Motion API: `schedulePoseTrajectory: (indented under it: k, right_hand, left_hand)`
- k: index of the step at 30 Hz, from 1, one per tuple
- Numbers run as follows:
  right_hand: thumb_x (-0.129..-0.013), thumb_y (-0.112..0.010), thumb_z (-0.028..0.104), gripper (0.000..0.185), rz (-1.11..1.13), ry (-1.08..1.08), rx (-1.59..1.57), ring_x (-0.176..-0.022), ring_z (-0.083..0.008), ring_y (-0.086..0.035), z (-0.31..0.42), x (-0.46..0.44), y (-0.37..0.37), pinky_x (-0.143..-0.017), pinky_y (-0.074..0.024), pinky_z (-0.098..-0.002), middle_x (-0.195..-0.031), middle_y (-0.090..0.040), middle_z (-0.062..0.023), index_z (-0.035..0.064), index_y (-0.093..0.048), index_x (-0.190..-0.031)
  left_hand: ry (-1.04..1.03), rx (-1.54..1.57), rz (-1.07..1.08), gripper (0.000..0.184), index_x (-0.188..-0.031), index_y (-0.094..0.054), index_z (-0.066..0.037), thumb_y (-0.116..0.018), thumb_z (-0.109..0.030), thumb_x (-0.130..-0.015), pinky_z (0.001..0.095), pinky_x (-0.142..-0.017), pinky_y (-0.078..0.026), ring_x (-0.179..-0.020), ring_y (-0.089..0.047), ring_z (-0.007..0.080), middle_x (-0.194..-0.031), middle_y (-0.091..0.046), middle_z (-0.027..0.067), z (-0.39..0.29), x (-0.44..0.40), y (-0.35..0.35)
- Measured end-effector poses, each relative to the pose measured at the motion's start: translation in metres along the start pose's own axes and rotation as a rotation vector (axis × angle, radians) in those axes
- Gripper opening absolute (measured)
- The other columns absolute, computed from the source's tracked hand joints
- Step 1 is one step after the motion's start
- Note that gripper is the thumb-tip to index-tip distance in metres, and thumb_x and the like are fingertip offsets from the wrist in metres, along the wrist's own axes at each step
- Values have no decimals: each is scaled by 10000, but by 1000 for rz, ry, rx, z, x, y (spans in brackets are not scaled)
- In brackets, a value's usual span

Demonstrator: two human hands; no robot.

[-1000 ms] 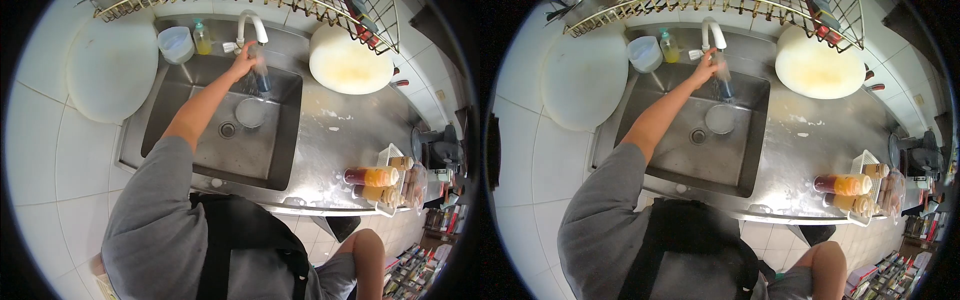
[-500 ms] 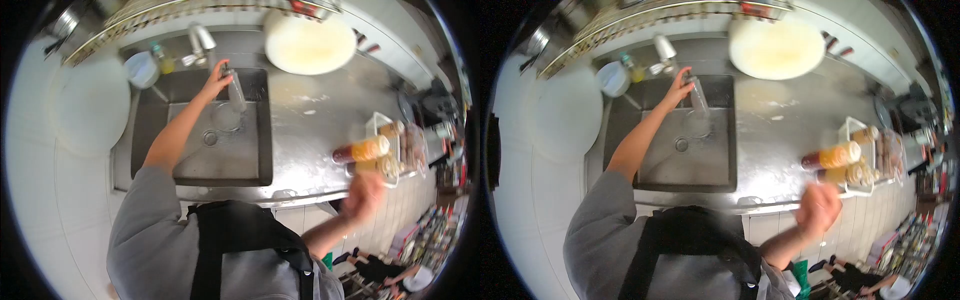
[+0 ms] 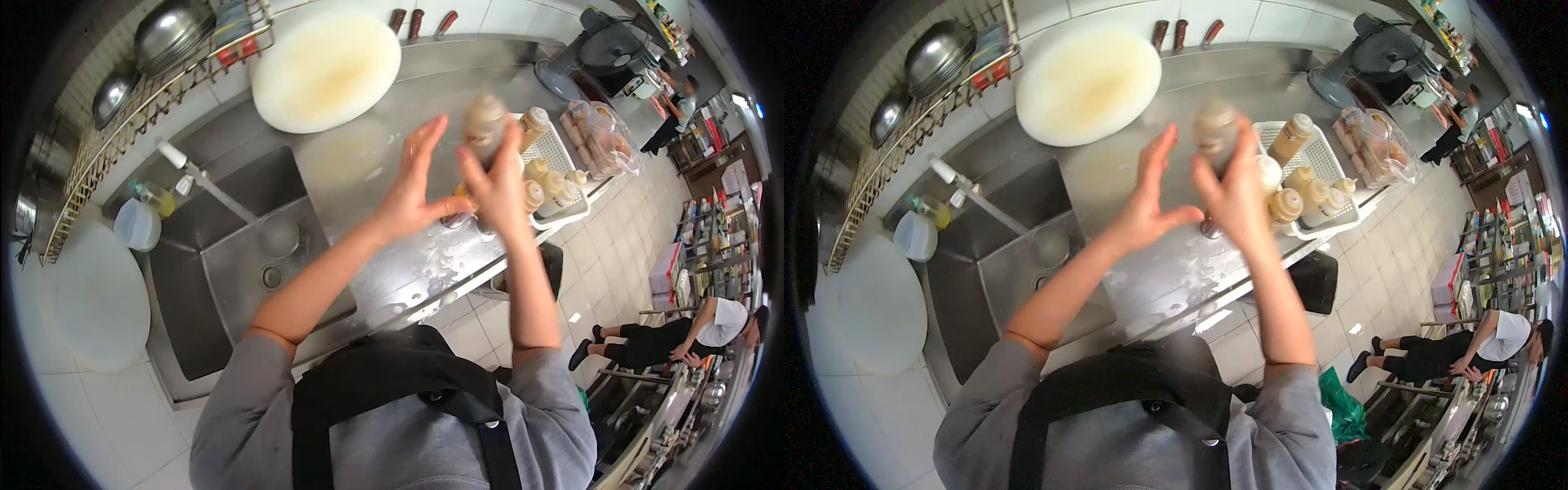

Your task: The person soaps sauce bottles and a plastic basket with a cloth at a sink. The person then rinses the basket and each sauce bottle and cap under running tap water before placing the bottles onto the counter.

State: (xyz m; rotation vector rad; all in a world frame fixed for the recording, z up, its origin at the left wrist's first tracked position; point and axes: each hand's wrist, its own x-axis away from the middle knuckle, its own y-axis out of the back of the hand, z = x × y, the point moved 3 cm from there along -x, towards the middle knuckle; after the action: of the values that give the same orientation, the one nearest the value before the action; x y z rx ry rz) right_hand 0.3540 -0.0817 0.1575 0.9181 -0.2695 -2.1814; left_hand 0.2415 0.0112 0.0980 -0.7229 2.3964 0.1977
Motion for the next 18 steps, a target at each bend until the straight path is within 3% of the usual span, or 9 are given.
schedulePoseTrajectory:
  k: [1, 2, 3, 4, 6, 8, 15, 17, 18]
  right_hand:
    - [-844, -663, 94, 641, -85, -38, -66, -1111, -305, -562, -10, -14, 24, -913, -467, -383, -1228, -530, -223, -1, -310, -1371]
    - [-832, -718, 102, 627, -166, 39, 55, -993, -186, -586, -29, -31, 50, -850, -482, -317, -1102, -593, -130, 14, -350, -1331]
    - [-819, -737, 123, 607, -188, 48, 131, -964, -189, -606, -38, -46, 75, -839, -491, -317, -1093, -609, -137, 8, -380, -1297]
    - [-809, -751, 142, 607, -193, 55, 223, -944, -197, -621, -60, -60, 97, -831, -499, -323, -1093, -620, -140, 1, -403, -1285]
    - [-715, -799, 155, 631, -196, 55, 344, -983, -349, -640, -107, -80, 136, -858, -497, -403, -1078, -638, -229, -19, -475, -1228]
    - [-694, -803, 170, 629, -278, 64, 661, -1007, -393, -618, -155, -91, 165, -855, -496, -437, -1115, -618, -238, 13, -493, -1218]
    - [-642, -793, 197, 681, -51, -366, 636, -973, -388, -633, -317, -97, 171, -840, -497, -448, -1051, -647, -206, 80, -455, -1221]
    - [-602, -834, 158, 683, 174, -443, 563, -763, -238, -652, -378, -96, 157, -609, -534, -361, -892, -631, -125, 86, -446, -1159]
    - [-601, -837, 129, 682, 252, -552, 415, -712, -156, -604, -339, -92, 146, -514, -496, -303, -846, -598, -80, 76, -450, -1160]
  left_hand:
    - [-33, -216, 83, 1024, -1530, -138, -143, -801, -295, -765, 466, -1107, -319, -1383, -284, 336, -1534, -185, 158, 11, -2, -13]
    - [-66, -433, 162, 1052, -1532, -130, -142, -806, -333, -750, 485, -1119, -297, -1408, -230, 362, -1543, -158, 171, 24, -2, -26]
    - [26, -455, 215, 1046, -1531, -143, -149, -807, -325, -743, 492, -1130, -280, -1409, -212, 381, -1528, -178, 183, 43, 0, -38]
    - [25, -457, 214, 1046, -1531, -143, -149, -807, -325, -743, 492, -1130, -280, -1409, -212, 381, -1528, -178, 183, 60, 5, -46]
    - [193, -460, 281, 1027, -1521, -157, -103, -805, -299, -748, 467, -1161, -225, -1416, -209, 359, -1513, -234, 177, 94, 14, -61]
    - [205, -477, 230, 989, -1497, -208, -95, -813, -290, -739, 453, -1143, -271, -1386, -269, 361, -1481, -292, 182, 105, 15, -73]
    - [82, -553, -89, 831, -1393, -283, -71, -801, -233, -765, 436, -1027, -411, -1201, -500, 342, -1312, -461, 197, 131, 35, -77]
    - [45, -608, -183, 829, -1390, -275, -63, -797, -230, -768, 437, -1008, -427, -1180, -518, 335, -1291, -469, 207, 129, 41, -59]
    - [73, -590, -251, 800, -1375, -295, -64, -791, -213, -764, 436, -1004, -429, -1169, -516, 355, -1293, -471, 212, 126, 45, -46]
